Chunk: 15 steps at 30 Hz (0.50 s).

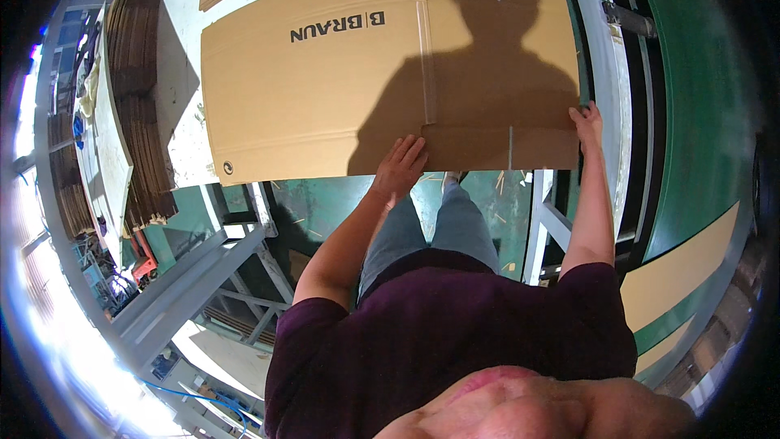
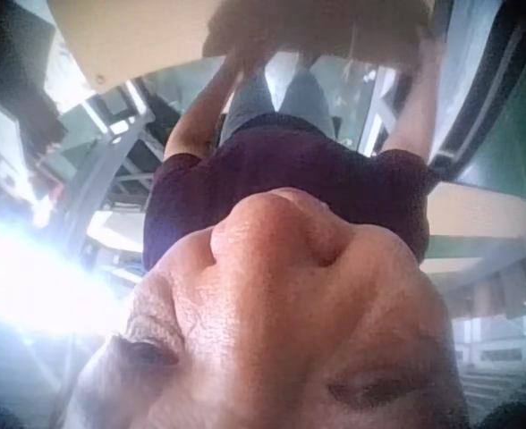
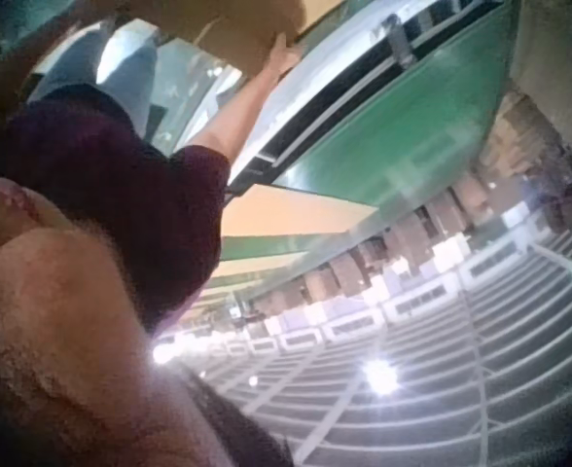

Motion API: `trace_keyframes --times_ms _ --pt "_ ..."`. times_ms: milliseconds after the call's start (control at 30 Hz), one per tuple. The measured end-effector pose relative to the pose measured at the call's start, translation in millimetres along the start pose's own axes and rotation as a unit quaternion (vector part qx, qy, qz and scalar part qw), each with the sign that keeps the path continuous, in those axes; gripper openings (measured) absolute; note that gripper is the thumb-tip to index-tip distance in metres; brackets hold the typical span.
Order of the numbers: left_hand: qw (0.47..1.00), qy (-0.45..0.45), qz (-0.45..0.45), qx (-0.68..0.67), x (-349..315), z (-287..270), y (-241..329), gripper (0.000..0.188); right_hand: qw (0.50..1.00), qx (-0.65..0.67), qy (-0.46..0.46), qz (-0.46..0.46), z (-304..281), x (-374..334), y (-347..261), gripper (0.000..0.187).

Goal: The person folds flat cardboard pieces on a table and places them onto a conveyor belt. The person repeatedly picks up cardboard, folds it, and moves it to the belt while another person assists nearby.

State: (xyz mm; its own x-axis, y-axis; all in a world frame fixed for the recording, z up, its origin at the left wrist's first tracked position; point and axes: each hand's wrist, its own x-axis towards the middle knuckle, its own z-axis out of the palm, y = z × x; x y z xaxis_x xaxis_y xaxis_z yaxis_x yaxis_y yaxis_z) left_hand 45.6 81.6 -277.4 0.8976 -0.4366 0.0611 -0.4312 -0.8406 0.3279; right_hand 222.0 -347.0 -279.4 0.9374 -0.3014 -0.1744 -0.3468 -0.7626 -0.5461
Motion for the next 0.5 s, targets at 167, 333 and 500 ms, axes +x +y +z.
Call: trace_keyframes --times_ms 167,333,500 --pt "0.999 0.0 -0.017 -0.044 1 -3 -4 0.047 0.98 0.146 -0.13 -0.035 -49 -24 -95 0.038" --pt "0.996 0.038 -0.023 -0.075 6 0 -4 0.05 0.959 -0.046 -0.09 -0.265 31 -133 -235 0.019" --pt "0.987 0.045 -0.089 -0.126 4 4 -2 0.055 0.89 -0.283 -0.096 -0.345 156 -166 -235 0.053"
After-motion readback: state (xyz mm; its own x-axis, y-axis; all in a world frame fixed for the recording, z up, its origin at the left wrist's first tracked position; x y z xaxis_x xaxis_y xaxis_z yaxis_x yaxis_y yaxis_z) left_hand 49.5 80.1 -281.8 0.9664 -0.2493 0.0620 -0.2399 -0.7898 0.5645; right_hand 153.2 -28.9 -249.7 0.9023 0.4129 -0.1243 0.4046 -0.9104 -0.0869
